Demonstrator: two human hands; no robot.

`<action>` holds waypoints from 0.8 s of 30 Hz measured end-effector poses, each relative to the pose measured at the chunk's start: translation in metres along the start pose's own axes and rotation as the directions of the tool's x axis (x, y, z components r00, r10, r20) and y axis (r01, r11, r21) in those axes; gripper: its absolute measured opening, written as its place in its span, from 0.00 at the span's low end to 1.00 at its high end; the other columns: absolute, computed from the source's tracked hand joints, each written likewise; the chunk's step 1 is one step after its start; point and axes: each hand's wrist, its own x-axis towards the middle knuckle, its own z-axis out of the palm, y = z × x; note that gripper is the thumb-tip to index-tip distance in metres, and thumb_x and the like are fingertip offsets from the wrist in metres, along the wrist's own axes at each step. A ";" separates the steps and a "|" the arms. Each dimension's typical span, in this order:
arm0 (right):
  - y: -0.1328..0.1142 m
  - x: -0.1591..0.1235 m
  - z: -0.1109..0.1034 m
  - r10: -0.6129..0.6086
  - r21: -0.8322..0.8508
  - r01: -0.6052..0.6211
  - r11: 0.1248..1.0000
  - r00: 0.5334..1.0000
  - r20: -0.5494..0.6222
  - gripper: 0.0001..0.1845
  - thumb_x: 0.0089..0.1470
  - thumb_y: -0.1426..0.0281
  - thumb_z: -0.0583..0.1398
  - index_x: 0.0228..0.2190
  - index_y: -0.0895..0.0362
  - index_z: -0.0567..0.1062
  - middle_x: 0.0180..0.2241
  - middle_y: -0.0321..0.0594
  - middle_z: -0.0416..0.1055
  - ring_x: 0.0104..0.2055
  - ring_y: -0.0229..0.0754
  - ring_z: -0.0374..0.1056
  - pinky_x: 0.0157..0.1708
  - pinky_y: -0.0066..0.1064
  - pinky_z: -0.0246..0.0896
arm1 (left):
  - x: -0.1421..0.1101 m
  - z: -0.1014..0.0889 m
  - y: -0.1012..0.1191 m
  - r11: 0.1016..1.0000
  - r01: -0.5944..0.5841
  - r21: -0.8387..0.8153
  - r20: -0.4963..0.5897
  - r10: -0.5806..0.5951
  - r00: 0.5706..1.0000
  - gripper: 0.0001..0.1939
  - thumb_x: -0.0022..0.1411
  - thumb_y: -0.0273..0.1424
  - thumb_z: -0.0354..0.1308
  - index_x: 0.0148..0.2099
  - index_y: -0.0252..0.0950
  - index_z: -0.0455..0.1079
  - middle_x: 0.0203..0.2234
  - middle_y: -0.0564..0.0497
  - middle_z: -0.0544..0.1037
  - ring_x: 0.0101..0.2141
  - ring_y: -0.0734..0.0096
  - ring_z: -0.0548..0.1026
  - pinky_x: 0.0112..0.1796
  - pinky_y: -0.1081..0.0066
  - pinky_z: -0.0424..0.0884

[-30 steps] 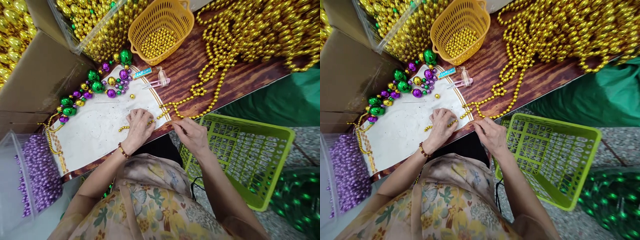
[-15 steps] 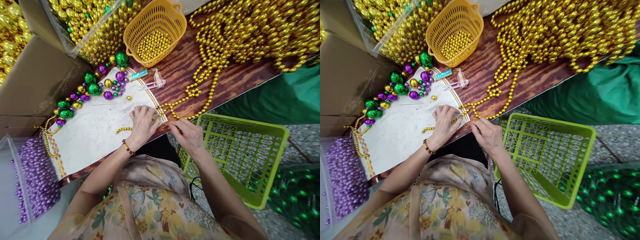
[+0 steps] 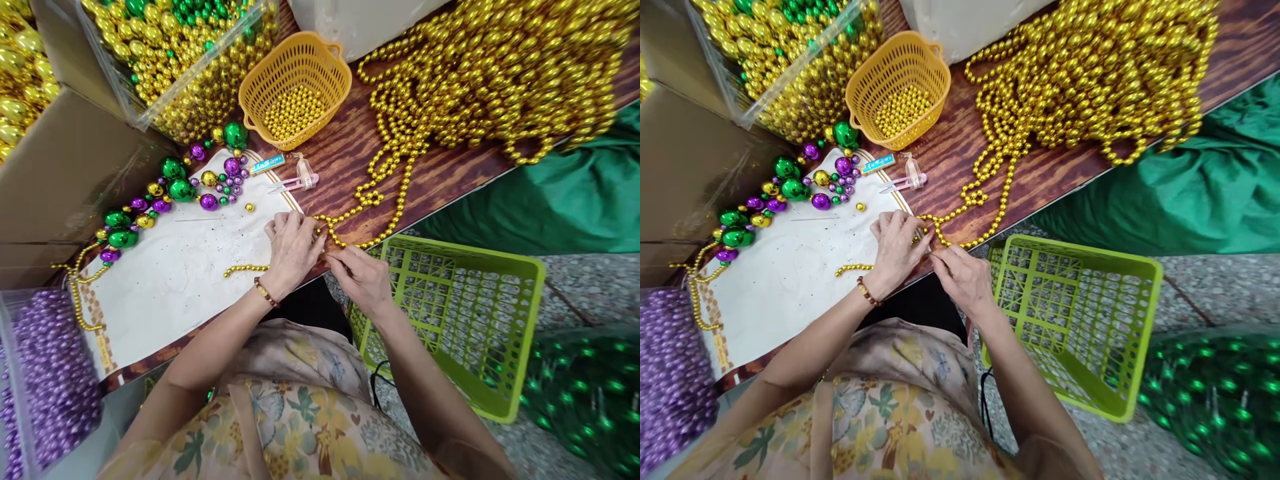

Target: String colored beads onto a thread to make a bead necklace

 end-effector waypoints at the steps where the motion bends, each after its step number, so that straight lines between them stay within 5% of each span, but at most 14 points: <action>1: -0.001 0.000 -0.001 0.009 0.023 -0.009 1.000 1.000 0.008 0.13 0.66 0.69 0.56 0.35 0.55 0.80 0.28 0.37 0.74 0.26 0.35 0.69 0.26 0.26 0.58 | 0.002 0.002 0.002 1.000 -0.005 -0.002 -0.007 0.005 1.000 0.08 0.69 0.36 0.55 0.45 0.38 0.71 0.43 0.45 0.73 0.46 0.56 0.65 0.44 0.57 0.57; 5: -0.004 0.002 -0.008 0.068 0.145 -0.061 0.987 0.997 -0.040 0.12 0.66 0.69 0.56 0.38 0.55 0.80 0.33 0.39 0.76 0.31 0.37 0.72 0.31 0.27 0.64 | 0.001 -0.005 0.000 0.994 0.032 -0.106 -0.017 -0.034 0.999 0.03 0.66 0.31 0.57 0.41 0.38 0.70 0.40 0.47 0.75 0.45 0.58 0.66 0.43 0.59 0.59; 8: -0.006 0.007 -0.013 0.125 0.013 -0.125 0.992 0.988 -0.094 0.12 0.66 0.67 0.56 0.41 0.55 0.79 0.38 0.42 0.76 0.34 0.39 0.73 0.29 0.28 0.62 | -0.005 -0.017 -0.010 0.948 0.076 -0.308 -0.004 -0.082 0.997 0.01 0.65 0.27 0.55 0.39 0.38 0.68 0.38 0.49 0.77 0.44 0.61 0.69 0.44 0.61 0.61; 12: -0.006 0.016 -0.016 0.181 -0.280 -0.166 0.946 0.983 0.028 0.14 0.66 0.64 0.56 0.44 0.53 0.80 0.40 0.40 0.75 0.31 0.38 0.71 0.23 0.28 0.50 | -0.007 -0.023 -0.029 0.671 0.172 -0.721 0.080 -0.167 0.983 0.03 0.63 0.26 0.53 0.39 0.37 0.67 0.34 0.51 0.77 0.37 0.70 0.74 0.42 0.67 0.67; 16: -0.003 0.021 -0.019 0.231 -0.369 -0.184 0.911 0.969 0.088 0.15 0.66 0.63 0.54 0.42 0.54 0.80 0.39 0.41 0.75 0.30 0.38 0.68 0.23 0.29 0.45 | -0.002 -0.023 -0.046 0.430 0.275 -0.860 0.176 -0.256 0.951 0.08 0.63 0.26 0.49 0.41 0.36 0.70 0.25 0.55 0.72 0.27 0.74 0.71 0.32 0.72 0.67; 19: 0.000 0.024 -0.024 0.261 -0.396 -0.202 0.896 0.960 0.099 0.16 0.66 0.64 0.53 0.43 0.54 0.79 0.40 0.42 0.74 0.32 0.39 0.67 0.23 0.30 0.43 | 0.000 -0.027 -0.054 0.470 0.276 -0.838 0.147 -0.292 0.945 0.12 0.62 0.25 0.47 0.39 0.35 0.72 0.20 0.56 0.65 0.21 0.76 0.63 0.25 0.73 0.59; 24: 0.000 0.027 -0.034 0.247 -0.422 -0.139 0.896 0.945 0.214 0.15 0.66 0.63 0.53 0.43 0.53 0.79 0.41 0.41 0.73 0.34 0.40 0.68 0.23 0.30 0.43 | -0.005 -0.035 -0.059 0.728 0.191 -0.659 0.133 -0.137 0.982 0.08 0.61 0.27 0.53 0.34 0.35 0.74 0.28 0.52 0.73 0.28 0.74 0.68 0.32 0.71 0.63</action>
